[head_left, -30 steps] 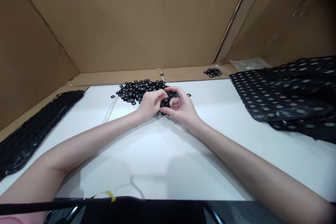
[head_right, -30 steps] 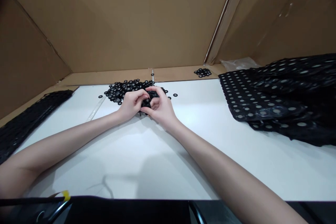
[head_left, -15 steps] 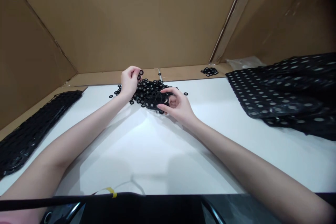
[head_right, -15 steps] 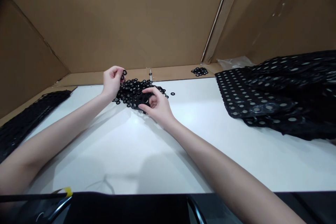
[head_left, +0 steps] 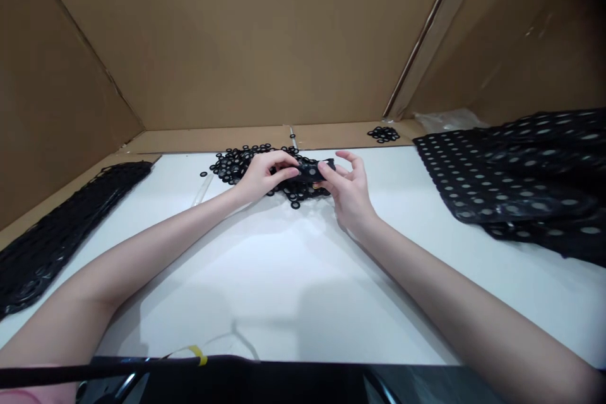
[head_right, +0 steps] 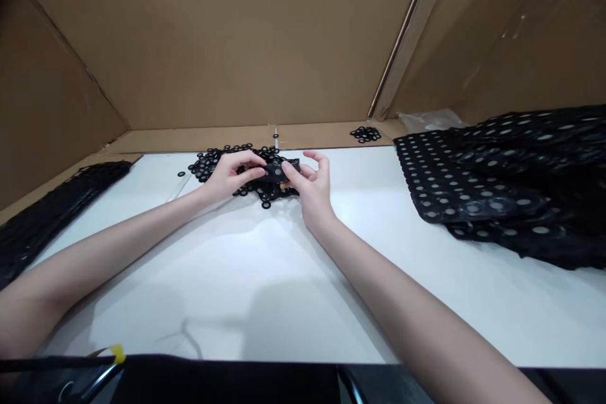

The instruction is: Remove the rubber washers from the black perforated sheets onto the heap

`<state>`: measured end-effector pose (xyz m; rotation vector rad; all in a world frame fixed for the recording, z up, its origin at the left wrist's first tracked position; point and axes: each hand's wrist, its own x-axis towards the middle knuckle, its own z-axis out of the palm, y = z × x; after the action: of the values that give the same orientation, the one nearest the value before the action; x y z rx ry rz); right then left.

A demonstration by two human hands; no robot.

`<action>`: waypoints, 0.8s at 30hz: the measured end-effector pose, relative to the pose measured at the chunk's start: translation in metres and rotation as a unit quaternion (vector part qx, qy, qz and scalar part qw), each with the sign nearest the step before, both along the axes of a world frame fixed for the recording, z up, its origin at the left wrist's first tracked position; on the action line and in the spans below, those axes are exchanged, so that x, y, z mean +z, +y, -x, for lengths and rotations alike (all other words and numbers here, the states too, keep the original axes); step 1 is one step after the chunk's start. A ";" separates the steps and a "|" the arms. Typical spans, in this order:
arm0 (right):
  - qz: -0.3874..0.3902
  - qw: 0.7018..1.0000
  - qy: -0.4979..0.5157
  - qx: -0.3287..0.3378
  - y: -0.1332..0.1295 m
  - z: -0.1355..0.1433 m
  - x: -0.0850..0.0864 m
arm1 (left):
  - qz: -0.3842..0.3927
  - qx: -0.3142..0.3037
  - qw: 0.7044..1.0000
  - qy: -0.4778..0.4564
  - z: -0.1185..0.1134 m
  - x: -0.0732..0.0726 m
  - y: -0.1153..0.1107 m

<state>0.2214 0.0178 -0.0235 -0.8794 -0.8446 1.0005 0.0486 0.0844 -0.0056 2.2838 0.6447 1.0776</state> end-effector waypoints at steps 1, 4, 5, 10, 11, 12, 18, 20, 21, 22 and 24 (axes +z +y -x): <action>0.003 1.000 0.002 -0.011 0.000 0.000 0.001 | 0.035 0.007 0.999 -0.032 -0.002 -0.001 -0.001; 0.007 0.998 -0.065 0.013 -0.003 0.003 0.003 | 0.107 0.000 0.987 -0.116 -0.005 -0.003 -0.004; 0.006 0.994 -0.107 0.031 -0.004 0.004 0.002 | 0.120 -0.005 0.984 -0.131 -0.006 -0.003 -0.006; 0.004 0.967 -0.251 0.044 -0.007 0.009 -0.004 | 0.140 -0.025 0.982 -0.122 -0.009 -0.005 -0.016; -0.001 0.965 -0.257 0.042 -0.007 0.009 -0.005 | 0.139 -0.026 0.983 -0.115 -0.010 -0.007 -0.018; -0.007 0.964 -0.262 0.042 -0.007 0.009 -0.006 | 0.136 -0.024 0.984 -0.109 -0.010 -0.008 -0.018; -0.019 0.952 -0.303 0.049 -0.005 0.007 -0.008 | 0.075 0.013 0.996 -0.046 -0.006 -0.008 -0.020; -0.018 0.951 -0.305 0.044 -0.006 0.007 -0.006 | 0.036 0.015 0.999 -0.013 -0.005 -0.006 -0.020; -0.018 0.950 -0.308 0.041 -0.007 0.007 -0.005 | 0.008 0.013 1.000 -0.002 -0.005 -0.006 -0.019; -0.018 0.949 -0.311 0.040 -0.008 0.007 -0.005 | -0.024 0.010 1.000 0.002 -0.004 -0.006 -0.019; -0.018 0.947 -0.317 0.043 -0.009 0.007 -0.004 | -0.086 0.014 0.996 0.002 -0.005 -0.006 -0.018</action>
<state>0.2139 0.0088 -0.0271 -1.1629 -1.4504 0.7716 0.0533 0.0665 -0.0118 2.4287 0.6078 1.1838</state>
